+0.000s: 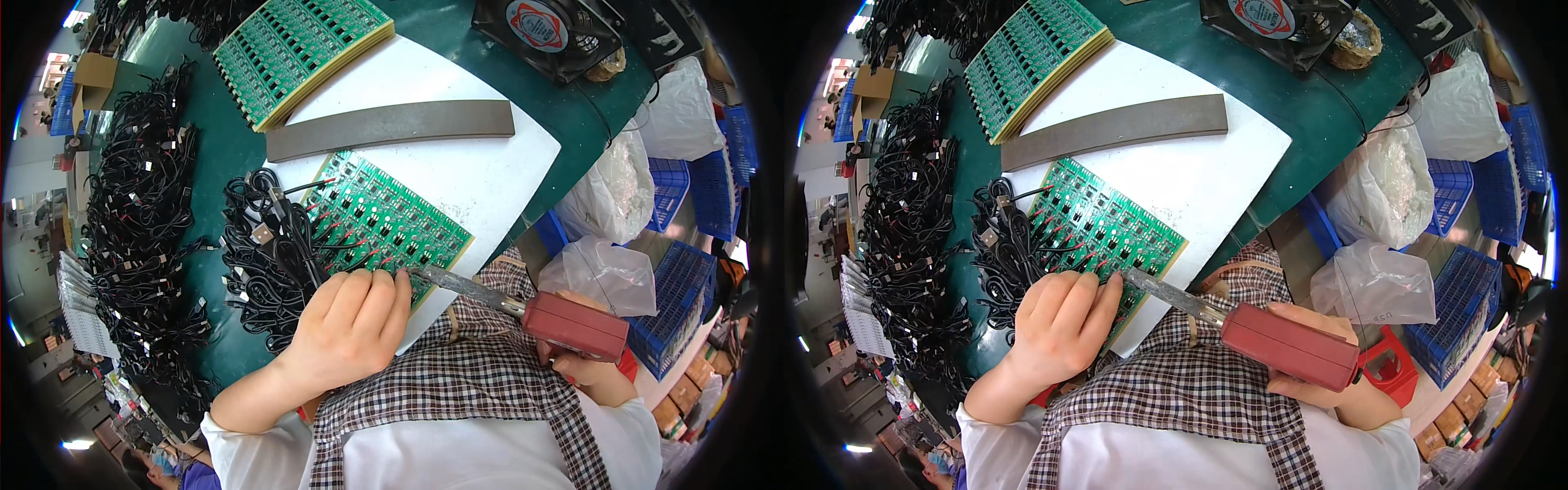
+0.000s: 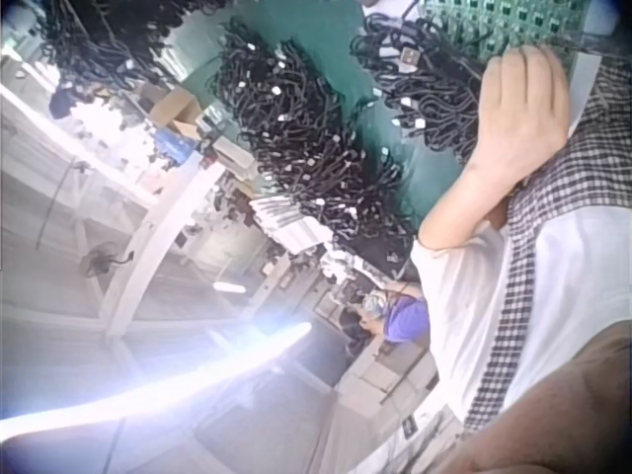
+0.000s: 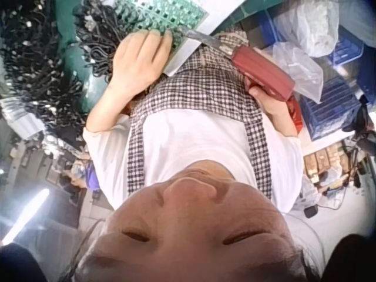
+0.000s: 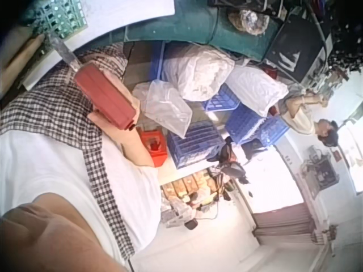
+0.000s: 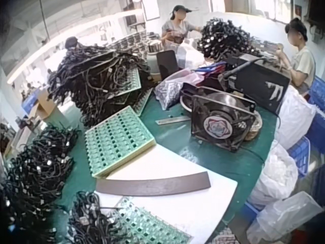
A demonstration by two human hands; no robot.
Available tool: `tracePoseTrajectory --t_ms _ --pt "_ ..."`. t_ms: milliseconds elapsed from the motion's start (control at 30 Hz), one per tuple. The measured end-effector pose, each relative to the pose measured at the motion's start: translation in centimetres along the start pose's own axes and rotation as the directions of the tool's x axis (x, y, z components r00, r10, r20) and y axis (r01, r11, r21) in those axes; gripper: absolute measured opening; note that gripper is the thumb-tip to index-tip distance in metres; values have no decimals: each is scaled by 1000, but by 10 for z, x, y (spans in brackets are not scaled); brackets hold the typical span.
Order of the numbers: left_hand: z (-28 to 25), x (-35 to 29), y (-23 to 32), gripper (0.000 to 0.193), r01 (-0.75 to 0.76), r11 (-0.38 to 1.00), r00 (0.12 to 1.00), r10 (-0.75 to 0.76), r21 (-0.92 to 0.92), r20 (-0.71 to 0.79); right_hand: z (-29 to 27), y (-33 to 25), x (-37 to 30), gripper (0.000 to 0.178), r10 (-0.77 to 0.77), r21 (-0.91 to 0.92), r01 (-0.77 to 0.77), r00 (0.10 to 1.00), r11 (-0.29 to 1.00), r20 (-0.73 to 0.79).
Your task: The person solders the wires of USB cables onto a circuit board using a soldering iron.
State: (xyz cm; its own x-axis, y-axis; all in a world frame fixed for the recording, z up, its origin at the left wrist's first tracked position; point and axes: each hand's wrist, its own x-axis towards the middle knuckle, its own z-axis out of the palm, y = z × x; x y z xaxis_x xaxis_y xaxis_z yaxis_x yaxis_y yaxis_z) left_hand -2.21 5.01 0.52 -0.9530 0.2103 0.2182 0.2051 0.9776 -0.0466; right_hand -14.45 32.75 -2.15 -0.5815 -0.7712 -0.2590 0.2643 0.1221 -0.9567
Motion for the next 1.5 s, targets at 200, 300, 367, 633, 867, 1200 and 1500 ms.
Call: tracePoseTrajectory --t_ms 200,300,367,633,867,1200,1500 --pt "-2 1 3 29 24 1000 999 -24 -15 24 -6 1 -2 89 52 224 -76 992 972 113" --pt "-2 2 3 30 15 1000 999 -15 -4 34 0 3 -1 82 -18 319 10 1000 948 22" --pt "-2 2 3 30 12 1000 999 -12 2 35 2 0 -1 83 -6 342 1 1000 940 15" --pt "1 1 5 34 65 978 998 -64 -198 10 4 -4 0 83 44 379 -39 999 924 -5" --pt "1 0 7 35 37 990 999 -33 -134 28 -1 -1 -7 81 62 250 -59 998 966 -5" --pt "3 -1 3 34 45 966 999 -36 -255 38 -1 -2 -8 79 81 192 -73 996 979 -35" --pt "2 -3 1 32 54 962 998 -43 -266 49 -2 2 -9 77 80 143 -79 997 987 1"
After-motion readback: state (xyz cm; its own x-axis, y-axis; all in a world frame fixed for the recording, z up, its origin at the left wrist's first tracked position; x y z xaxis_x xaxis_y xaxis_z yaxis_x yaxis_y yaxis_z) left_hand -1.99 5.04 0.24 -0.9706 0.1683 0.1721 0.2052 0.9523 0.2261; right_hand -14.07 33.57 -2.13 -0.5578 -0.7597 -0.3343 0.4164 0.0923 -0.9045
